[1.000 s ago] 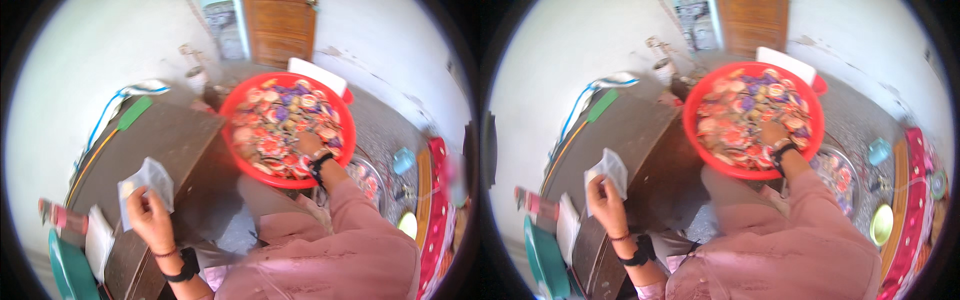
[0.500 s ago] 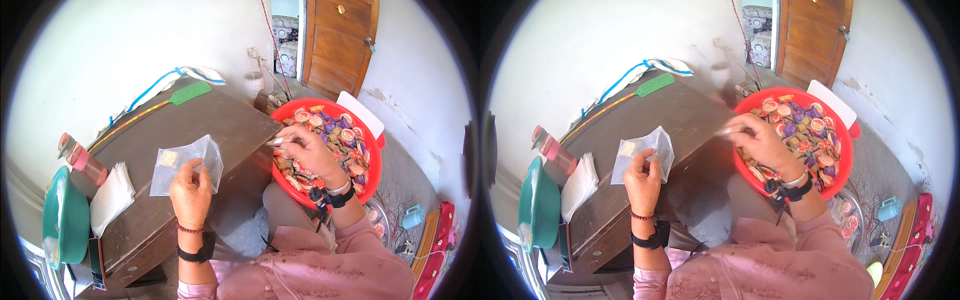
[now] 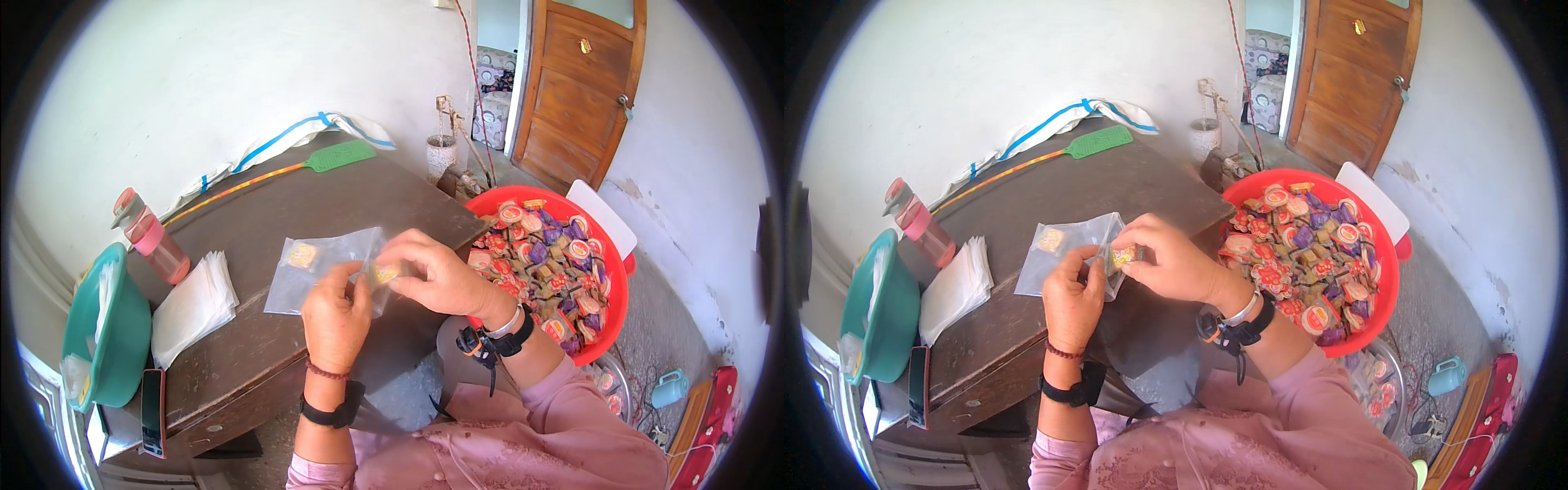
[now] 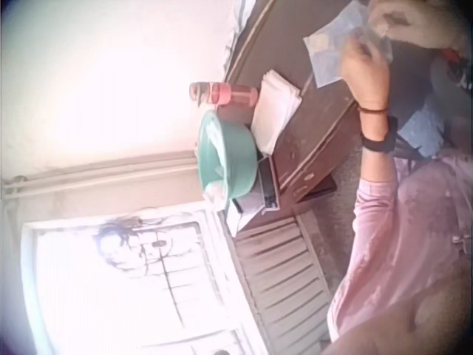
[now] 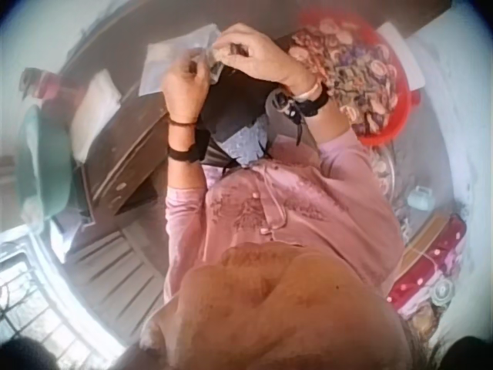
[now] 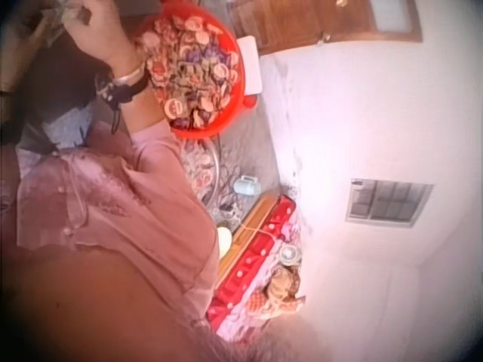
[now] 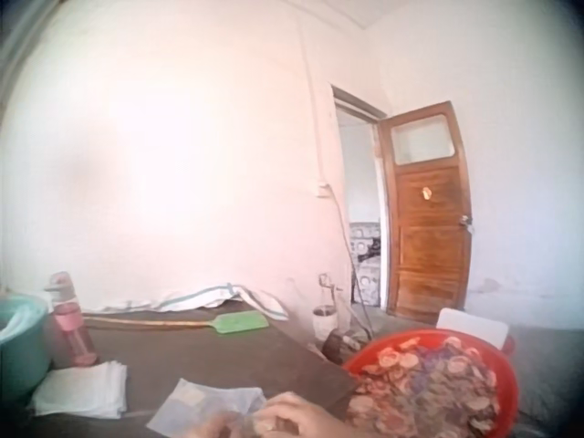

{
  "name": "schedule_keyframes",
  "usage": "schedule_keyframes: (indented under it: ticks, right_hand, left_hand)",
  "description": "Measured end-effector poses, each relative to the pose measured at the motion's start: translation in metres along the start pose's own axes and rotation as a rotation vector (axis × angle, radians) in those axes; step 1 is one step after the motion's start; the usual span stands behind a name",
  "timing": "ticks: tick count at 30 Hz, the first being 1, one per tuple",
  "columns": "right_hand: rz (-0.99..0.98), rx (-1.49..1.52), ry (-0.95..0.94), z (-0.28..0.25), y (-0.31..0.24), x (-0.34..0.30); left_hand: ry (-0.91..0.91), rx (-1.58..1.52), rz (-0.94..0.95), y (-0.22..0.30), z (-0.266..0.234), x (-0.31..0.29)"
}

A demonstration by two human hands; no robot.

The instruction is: The person sits on the floor and repeatedly picks wrapped candies from a red bowl, places them into small clear plastic bags, and sets the filled bags into a metal tray. The process is repeated continuously.

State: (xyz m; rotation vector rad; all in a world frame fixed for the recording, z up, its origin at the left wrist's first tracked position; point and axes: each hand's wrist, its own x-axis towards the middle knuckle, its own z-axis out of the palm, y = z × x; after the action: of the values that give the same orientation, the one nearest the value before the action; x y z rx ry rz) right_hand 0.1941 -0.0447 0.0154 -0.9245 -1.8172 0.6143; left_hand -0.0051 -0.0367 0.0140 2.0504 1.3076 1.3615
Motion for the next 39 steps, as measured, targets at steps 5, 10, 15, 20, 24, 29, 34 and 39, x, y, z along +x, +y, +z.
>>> schedule_keyframes:
  ticks: [5, 10, 15, 20, 24, 29, 34, 39]
  right_hand:
    - [0.178, 0.019, 0.082, 0.009, -0.006, 0.005]
    - [0.044, -0.004, -0.022, 0.001, 0.019, 0.007]
    - [0.235, 0.167, 0.066, 0.008, 0.007, 0.012]
    - [0.161, -0.002, 0.21, 0.02, 0.004, 0.016]
    - [0.146, -0.125, 0.112, 0.016, 0.003, 0.025]
    - [0.185, -0.093, 0.111, 0.02, 0.023, 0.034]
    - [0.156, -0.16, 0.136, 0.024, 0.027, 0.042]
    - [0.163, -0.333, 0.183, 0.032, 0.026, 0.045]
  left_hand:
    - [-0.002, 0.011, -0.004, 0.001, -0.002, -0.002]
    - [0.006, 0.006, 0.022, 0.001, 0.001, -0.001]
    - [0.0, 0.025, 0.055, 0.003, -0.001, -0.001]
    - [0.016, -0.005, 0.147, -0.001, 0.0, 0.0]
    - [-0.002, -0.003, 0.148, 0.0, -0.001, 0.0]
    - [0.004, -0.033, 0.162, -0.001, 0.001, -0.001]
    - [-0.011, -0.009, 0.188, -0.002, -0.002, -0.001]
    - [-0.017, -0.014, 0.176, -0.002, -0.003, -0.002]
